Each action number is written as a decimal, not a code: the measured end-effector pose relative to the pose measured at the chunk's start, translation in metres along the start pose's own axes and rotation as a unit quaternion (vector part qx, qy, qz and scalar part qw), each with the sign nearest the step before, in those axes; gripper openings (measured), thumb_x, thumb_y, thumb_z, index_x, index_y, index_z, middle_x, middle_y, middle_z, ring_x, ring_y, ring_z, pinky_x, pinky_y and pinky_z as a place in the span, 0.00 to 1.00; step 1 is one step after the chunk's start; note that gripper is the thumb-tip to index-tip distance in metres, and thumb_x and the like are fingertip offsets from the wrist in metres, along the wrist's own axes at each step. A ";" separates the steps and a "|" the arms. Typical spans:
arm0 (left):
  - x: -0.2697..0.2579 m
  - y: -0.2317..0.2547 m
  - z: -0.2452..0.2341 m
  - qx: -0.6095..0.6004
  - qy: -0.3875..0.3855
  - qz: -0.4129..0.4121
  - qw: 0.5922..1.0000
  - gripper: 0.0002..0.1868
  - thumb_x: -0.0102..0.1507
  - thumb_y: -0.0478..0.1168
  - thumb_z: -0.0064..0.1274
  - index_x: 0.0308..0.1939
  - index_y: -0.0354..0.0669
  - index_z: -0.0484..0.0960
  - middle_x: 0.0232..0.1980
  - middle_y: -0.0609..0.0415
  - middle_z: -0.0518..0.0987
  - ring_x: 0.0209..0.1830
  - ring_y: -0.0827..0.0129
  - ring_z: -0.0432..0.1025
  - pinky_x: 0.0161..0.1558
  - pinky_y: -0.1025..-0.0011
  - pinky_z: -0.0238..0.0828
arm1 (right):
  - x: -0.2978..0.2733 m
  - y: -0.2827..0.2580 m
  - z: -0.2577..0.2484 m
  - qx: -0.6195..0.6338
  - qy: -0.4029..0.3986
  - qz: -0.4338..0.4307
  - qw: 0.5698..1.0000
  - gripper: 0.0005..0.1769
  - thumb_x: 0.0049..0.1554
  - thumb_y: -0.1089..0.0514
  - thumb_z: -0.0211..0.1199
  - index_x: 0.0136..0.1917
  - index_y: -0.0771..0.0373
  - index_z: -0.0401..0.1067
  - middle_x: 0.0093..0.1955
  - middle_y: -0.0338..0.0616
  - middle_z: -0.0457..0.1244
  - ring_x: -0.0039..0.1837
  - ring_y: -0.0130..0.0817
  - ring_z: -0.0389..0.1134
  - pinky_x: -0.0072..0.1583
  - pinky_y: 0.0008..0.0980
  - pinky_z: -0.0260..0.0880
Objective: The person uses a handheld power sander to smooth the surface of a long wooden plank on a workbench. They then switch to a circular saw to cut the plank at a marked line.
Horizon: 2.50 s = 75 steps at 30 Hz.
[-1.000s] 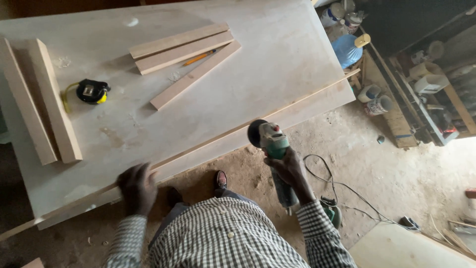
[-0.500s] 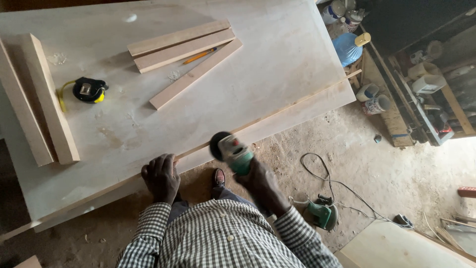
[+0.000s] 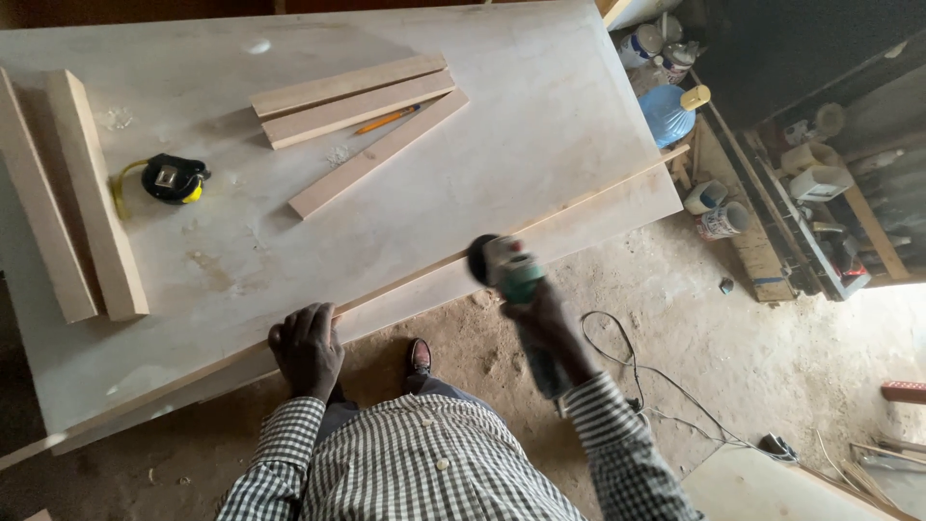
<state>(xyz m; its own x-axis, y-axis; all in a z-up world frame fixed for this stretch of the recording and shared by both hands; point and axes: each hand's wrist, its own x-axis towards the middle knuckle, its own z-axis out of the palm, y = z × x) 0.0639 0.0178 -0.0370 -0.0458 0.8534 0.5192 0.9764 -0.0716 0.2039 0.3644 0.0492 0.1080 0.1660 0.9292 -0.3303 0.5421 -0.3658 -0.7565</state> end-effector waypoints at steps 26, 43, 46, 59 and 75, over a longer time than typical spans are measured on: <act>-0.003 -0.002 0.009 0.011 0.014 0.001 1.000 0.10 0.59 0.51 0.45 0.39 0.56 0.75 0.37 0.64 0.72 0.38 0.72 0.67 0.41 0.71 0.57 | -0.024 -0.038 0.033 -0.219 -0.106 0.075 0.967 0.29 0.35 0.43 0.66 0.48 0.53 0.63 0.44 0.44 0.64 0.52 0.42 0.65 0.50 0.41 0.64; -0.008 -0.070 -0.060 -0.113 -0.064 0.013 0.992 0.09 0.59 0.39 0.49 0.37 0.36 0.75 0.35 0.47 0.76 0.35 0.60 0.70 0.39 0.65 0.64 | -0.014 -0.012 -0.031 -0.053 0.041 0.129 0.989 0.17 0.34 0.53 0.63 0.38 0.59 0.65 0.29 0.40 0.58 0.31 0.31 0.56 0.34 0.31 0.54; 0.006 -0.012 -0.025 -0.015 -0.083 -0.033 0.996 0.11 0.53 0.44 0.51 0.40 0.54 0.75 0.37 0.60 0.73 0.39 0.64 0.69 0.42 0.65 0.60 | -0.007 -0.002 -0.014 -0.031 0.028 0.091 0.995 0.25 0.30 0.48 0.71 0.42 0.56 0.69 0.39 0.43 0.64 0.45 0.39 0.65 0.49 0.38 0.61; 0.015 0.045 0.016 -0.022 -0.023 0.025 0.999 0.08 0.58 0.48 0.45 0.38 0.54 0.74 0.38 0.61 0.72 0.38 0.71 0.67 0.39 0.71 0.58 | -0.032 -0.042 0.024 -0.180 -0.069 0.111 0.975 0.28 0.36 0.45 0.64 0.49 0.53 0.61 0.48 0.45 0.63 0.55 0.45 0.63 0.53 0.44 0.61; 0.016 0.046 0.025 0.007 0.025 0.019 0.999 0.08 0.60 0.51 0.44 0.37 0.57 0.75 0.36 0.64 0.72 0.37 0.72 0.68 0.41 0.71 0.57 | 0.055 0.057 -0.060 0.201 0.046 0.004 0.979 0.24 0.33 0.67 0.69 0.42 0.64 0.61 0.37 0.46 0.60 0.45 0.38 0.63 0.49 0.34 0.59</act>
<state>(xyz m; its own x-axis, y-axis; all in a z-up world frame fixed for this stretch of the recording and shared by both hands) 0.1136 0.0412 -0.0395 -0.0183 0.8237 0.5667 0.9805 -0.0962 0.1713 0.4540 0.0831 0.0810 0.2517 0.9204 -0.2993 0.1762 -0.3477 -0.9209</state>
